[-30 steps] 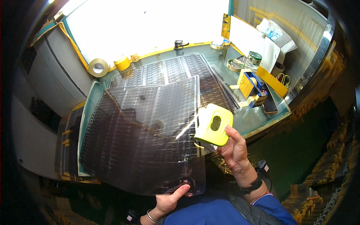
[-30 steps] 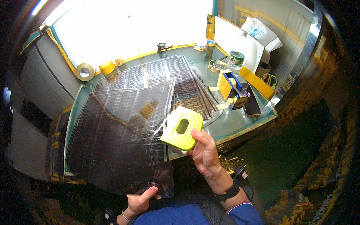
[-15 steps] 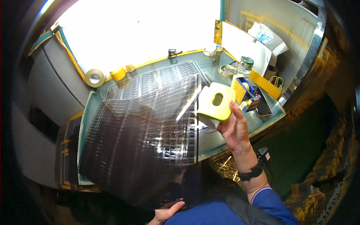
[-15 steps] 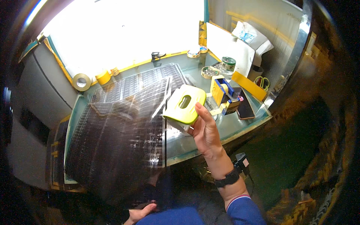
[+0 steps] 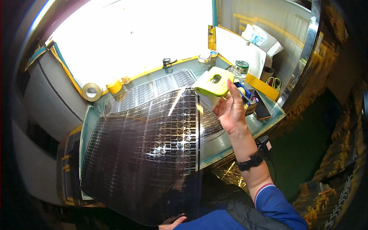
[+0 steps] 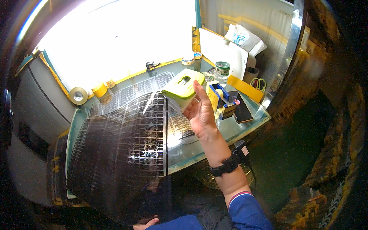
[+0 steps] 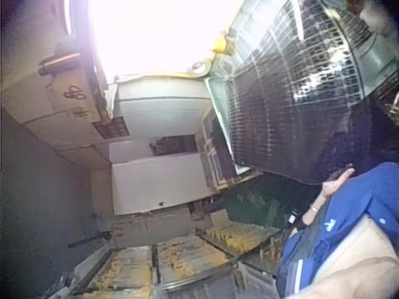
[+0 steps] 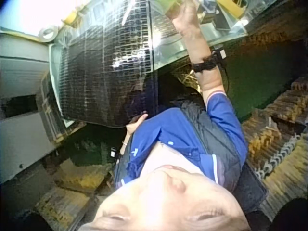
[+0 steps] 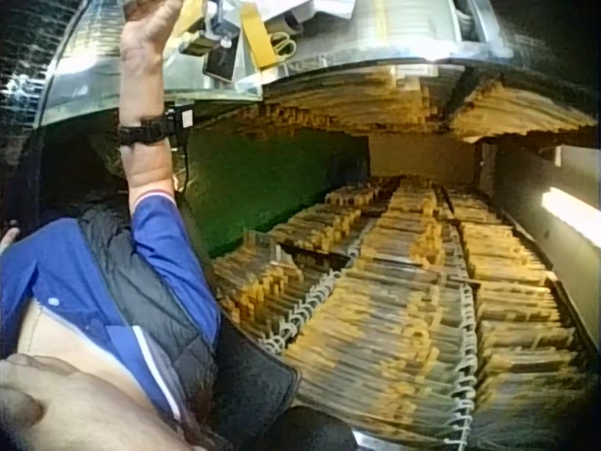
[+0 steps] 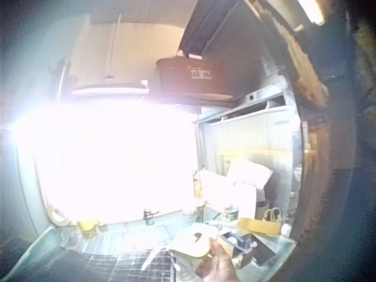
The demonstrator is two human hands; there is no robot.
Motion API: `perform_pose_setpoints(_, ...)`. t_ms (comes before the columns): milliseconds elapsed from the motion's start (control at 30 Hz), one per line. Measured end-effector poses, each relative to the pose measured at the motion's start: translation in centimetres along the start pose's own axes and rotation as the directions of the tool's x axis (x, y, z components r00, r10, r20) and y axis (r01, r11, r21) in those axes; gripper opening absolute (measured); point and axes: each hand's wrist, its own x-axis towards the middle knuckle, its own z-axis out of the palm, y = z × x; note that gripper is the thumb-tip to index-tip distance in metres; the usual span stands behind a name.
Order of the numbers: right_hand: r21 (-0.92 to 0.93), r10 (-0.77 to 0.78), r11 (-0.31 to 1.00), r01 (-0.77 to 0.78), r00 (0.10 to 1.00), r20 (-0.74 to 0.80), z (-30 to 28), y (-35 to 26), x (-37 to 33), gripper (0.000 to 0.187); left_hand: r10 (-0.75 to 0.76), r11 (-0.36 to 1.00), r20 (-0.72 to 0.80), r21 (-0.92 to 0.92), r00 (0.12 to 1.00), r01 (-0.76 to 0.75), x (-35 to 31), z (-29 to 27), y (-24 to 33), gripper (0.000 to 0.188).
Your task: The recorder is inspecting or scanning a flexible sheet of solar cells using a handheld scanner on a light table.
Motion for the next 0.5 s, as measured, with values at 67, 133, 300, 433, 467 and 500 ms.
perform_pose_setpoints(67, 0.007, -0.009, 1.0, 0.009, 1.0, -0.004, 0.1, 0.1, 0.2, 0.062, 0.109, 0.994, 0.008, -0.013, 0.994, -0.109, 0.0, 0.0, 0.0, 0.016)
perform_pose_setpoints(133, 0.026, 0.029, 0.999, -0.03, 0.999, 0.022, 0.2, 0.0, 0.1, 0.061, 0.188, 0.982, 0.004, -0.008, 0.982, -0.188, 0.1, 0.0, 0.0, 0.016)
perform_pose_setpoints(300, -0.003, 0.015, 1.0, -0.015, 1.0, -0.012, 0.0, 0.1, 0.1, 0.062, 0.041, 0.999, -0.019, 0.007, 0.999, -0.041, 0.1, 0.0, -0.1, 0.017)
perform_pose_setpoints(433, -0.074, 0.005, 0.997, -0.005, 1.0, 0.008, -0.1, -0.2, -0.4, 0.053, -0.107, 0.992, 0.077, -0.054, 0.991, 0.111, 0.4, -0.7, -1.0, 0.017)
perform_pose_setpoints(467, -0.074, 0.006, 0.997, -0.005, 1.0, 0.008, -0.4, -0.2, -0.3, 0.053, -0.107, 0.992, 0.077, -0.054, 0.991, 0.112, 0.3, -0.7, -1.1, 0.017)
perform_pose_setpoints(500, -0.105, 0.008, 0.994, -0.01, 1.0, -0.014, -0.7, -0.1, -0.1, 0.051, -0.005, 0.998, 0.079, -0.057, 0.997, 0.01, 0.2, -0.6, -1.2, 0.017)
